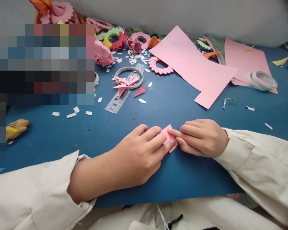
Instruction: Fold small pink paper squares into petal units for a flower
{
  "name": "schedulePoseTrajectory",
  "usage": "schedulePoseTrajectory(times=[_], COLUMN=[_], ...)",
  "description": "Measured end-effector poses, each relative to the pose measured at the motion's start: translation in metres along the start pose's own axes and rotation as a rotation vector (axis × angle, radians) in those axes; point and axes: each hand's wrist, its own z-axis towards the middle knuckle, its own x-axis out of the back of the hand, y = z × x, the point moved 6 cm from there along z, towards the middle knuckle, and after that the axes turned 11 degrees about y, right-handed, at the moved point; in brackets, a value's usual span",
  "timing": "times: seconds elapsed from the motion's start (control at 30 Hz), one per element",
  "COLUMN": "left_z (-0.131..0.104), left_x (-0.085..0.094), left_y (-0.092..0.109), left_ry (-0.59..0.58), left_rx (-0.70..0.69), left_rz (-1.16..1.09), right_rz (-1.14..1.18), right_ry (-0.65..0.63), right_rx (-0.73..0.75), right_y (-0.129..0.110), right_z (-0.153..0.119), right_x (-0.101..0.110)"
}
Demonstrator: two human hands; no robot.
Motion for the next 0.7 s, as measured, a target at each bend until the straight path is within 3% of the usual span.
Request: schedulePoseTrajectory(times=[0.7], left_z=[0.0000], left_x=[-0.0011], left_y=[0.0000], left_ry=[-0.016], left_rx=[0.000], left_rz=[0.009], right_rz=[0.049], right_ry=[0.027], right_rx=[-0.053], right_y=[0.0032], right_z=[0.0006], right_x=[0.0034])
